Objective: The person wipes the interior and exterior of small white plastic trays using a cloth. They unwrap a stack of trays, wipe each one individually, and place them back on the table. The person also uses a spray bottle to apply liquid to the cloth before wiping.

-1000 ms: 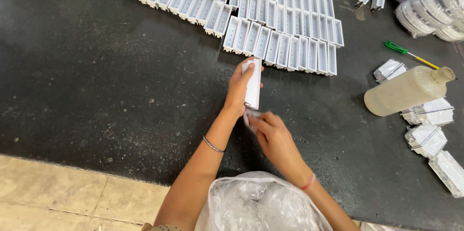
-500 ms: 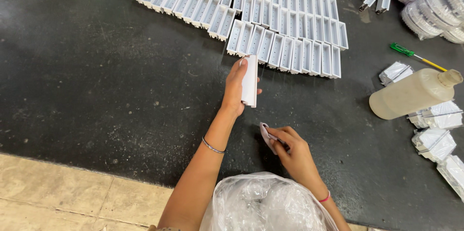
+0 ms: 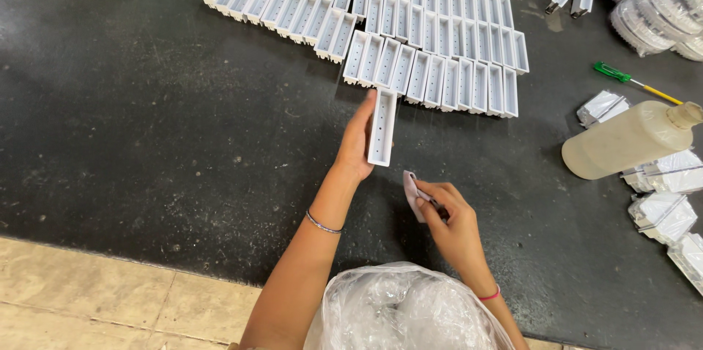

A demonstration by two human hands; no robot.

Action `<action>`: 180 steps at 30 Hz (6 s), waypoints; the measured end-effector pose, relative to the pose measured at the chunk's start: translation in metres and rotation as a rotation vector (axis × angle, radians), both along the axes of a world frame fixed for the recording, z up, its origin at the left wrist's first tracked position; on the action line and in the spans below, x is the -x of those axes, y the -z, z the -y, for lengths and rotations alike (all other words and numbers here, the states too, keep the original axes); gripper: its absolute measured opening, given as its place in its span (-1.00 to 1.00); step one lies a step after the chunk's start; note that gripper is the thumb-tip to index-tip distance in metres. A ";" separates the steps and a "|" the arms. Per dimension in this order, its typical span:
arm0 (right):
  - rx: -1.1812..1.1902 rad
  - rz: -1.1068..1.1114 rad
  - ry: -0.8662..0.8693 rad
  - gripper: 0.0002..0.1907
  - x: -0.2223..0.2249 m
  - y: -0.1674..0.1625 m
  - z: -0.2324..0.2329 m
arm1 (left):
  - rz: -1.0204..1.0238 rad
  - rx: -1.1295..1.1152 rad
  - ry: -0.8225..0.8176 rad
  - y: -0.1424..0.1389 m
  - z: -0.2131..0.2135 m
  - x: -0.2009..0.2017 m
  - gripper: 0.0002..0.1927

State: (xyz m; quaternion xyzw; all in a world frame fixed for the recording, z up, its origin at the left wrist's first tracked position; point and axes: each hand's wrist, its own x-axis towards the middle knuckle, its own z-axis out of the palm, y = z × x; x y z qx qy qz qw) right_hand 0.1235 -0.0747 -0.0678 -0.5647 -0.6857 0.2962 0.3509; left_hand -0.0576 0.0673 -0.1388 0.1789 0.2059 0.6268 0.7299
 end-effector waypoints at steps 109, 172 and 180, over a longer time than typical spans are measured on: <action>0.319 -0.978 0.245 -0.57 -0.033 0.066 -0.070 | -0.247 -0.382 -0.077 -0.026 0.027 -0.055 -0.45; 0.695 -1.358 0.049 -0.62 -0.045 0.067 -0.063 | -0.479 -0.186 -0.111 -0.031 0.017 -0.049 -0.62; 0.522 -1.103 0.153 -0.69 -0.038 0.064 -0.061 | -0.497 -0.092 -0.170 -0.026 0.014 -0.051 -0.65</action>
